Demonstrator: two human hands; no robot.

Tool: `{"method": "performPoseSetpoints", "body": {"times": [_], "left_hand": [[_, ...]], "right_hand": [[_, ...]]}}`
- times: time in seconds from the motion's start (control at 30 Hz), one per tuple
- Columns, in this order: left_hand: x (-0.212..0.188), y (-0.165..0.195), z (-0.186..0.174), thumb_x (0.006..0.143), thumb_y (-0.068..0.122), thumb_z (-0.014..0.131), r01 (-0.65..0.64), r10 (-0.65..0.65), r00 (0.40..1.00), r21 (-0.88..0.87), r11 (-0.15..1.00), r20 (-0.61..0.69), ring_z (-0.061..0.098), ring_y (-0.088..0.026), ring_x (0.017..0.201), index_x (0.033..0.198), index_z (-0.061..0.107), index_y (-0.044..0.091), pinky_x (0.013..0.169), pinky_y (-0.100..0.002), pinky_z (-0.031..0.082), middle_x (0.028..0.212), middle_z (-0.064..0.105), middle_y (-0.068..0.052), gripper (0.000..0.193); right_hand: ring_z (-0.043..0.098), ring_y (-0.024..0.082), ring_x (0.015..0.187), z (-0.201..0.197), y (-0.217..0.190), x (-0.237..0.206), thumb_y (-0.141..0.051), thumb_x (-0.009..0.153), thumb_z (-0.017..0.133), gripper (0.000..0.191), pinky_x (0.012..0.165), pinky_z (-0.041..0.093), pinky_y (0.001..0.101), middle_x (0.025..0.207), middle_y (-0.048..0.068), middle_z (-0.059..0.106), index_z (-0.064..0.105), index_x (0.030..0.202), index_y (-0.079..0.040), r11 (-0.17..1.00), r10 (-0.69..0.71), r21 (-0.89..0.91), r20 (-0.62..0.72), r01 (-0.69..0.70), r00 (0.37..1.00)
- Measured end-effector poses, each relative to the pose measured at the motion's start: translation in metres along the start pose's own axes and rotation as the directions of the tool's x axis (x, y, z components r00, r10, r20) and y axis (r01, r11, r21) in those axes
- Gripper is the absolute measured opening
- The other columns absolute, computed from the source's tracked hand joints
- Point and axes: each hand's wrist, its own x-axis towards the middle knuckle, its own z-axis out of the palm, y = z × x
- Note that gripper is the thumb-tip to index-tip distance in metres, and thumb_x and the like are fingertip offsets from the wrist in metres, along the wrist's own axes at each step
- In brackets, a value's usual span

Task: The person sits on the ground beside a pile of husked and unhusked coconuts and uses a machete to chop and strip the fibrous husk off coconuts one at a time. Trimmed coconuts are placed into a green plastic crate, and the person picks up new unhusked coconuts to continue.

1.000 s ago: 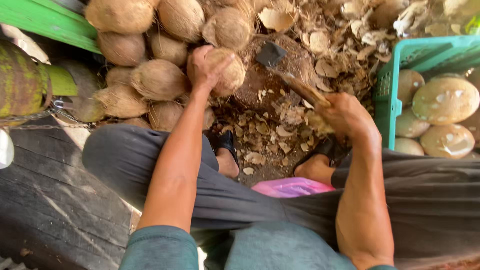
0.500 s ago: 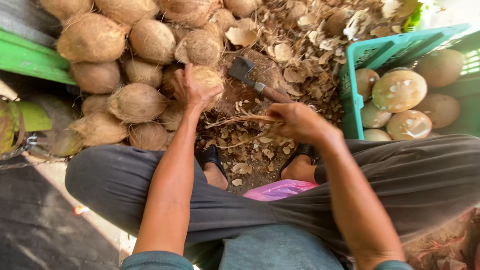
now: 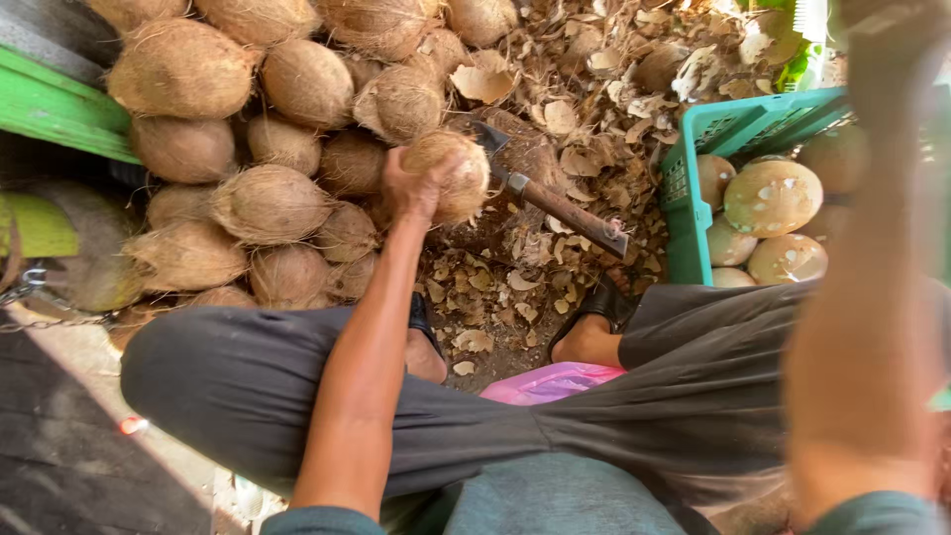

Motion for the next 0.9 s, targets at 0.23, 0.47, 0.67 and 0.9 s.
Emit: {"method": "performPoseSetpoints", "body": {"times": [0.23,0.47,0.67,0.9], "left_hand": [[0.008,-0.034,0.013,0.057,0.089,0.062,-0.097,0.152,0.984,0.436,0.895,-0.093,0.054,-0.032,0.125,0.135,0.057,0.019,0.094,-0.056,0.048,0.137,0.054,-0.015,0.104],[0.022,-0.043,0.020,0.065,0.095,0.051,-0.180,0.249,0.964,0.448,0.876,-0.098,0.060,-0.025,0.098,0.124,0.057,0.020,0.076,-0.043,0.049,0.111,0.060,-0.009,0.096],[0.035,-0.029,0.014,0.076,0.089,0.044,0.008,0.007,0.999,0.308,0.951,-0.049,0.061,-0.022,0.077,0.103,0.055,0.018,0.062,-0.036,0.044,0.090,0.061,-0.005,0.077],[0.038,-0.030,0.024,0.080,0.086,0.041,0.136,-0.082,0.979,0.300,0.944,-0.186,0.059,-0.017,0.072,0.088,0.065,0.025,0.063,-0.033,0.041,0.084,0.067,0.000,0.067]], "right_hand": [[0.065,0.034,0.104,0.198,0.070,-0.160,-0.040,0.087,0.081,0.069,0.086,0.054,0.0503,0.115,0.023,0.066,0.048,0.139,-0.008,0.736,0.185,-0.600,0.624,0.314,0.759],[0.070,0.025,0.078,0.190,0.076,-0.164,-0.013,0.097,0.065,0.053,0.070,0.059,0.0430,0.105,0.015,0.070,0.047,0.147,-0.017,0.879,0.140,-0.439,0.612,0.188,0.778],[0.060,0.014,0.064,0.155,0.013,-0.146,-0.023,0.108,0.061,0.038,0.053,0.057,0.0355,0.091,0.008,0.063,0.046,0.142,-0.015,0.961,0.247,-0.020,0.518,-0.277,0.819],[0.054,0.009,0.053,0.119,-0.034,-0.139,-0.010,0.111,0.054,0.010,0.048,0.051,0.0290,0.081,0.002,0.057,0.046,0.117,-0.010,0.902,-0.032,0.415,0.341,-0.120,0.940]]}}
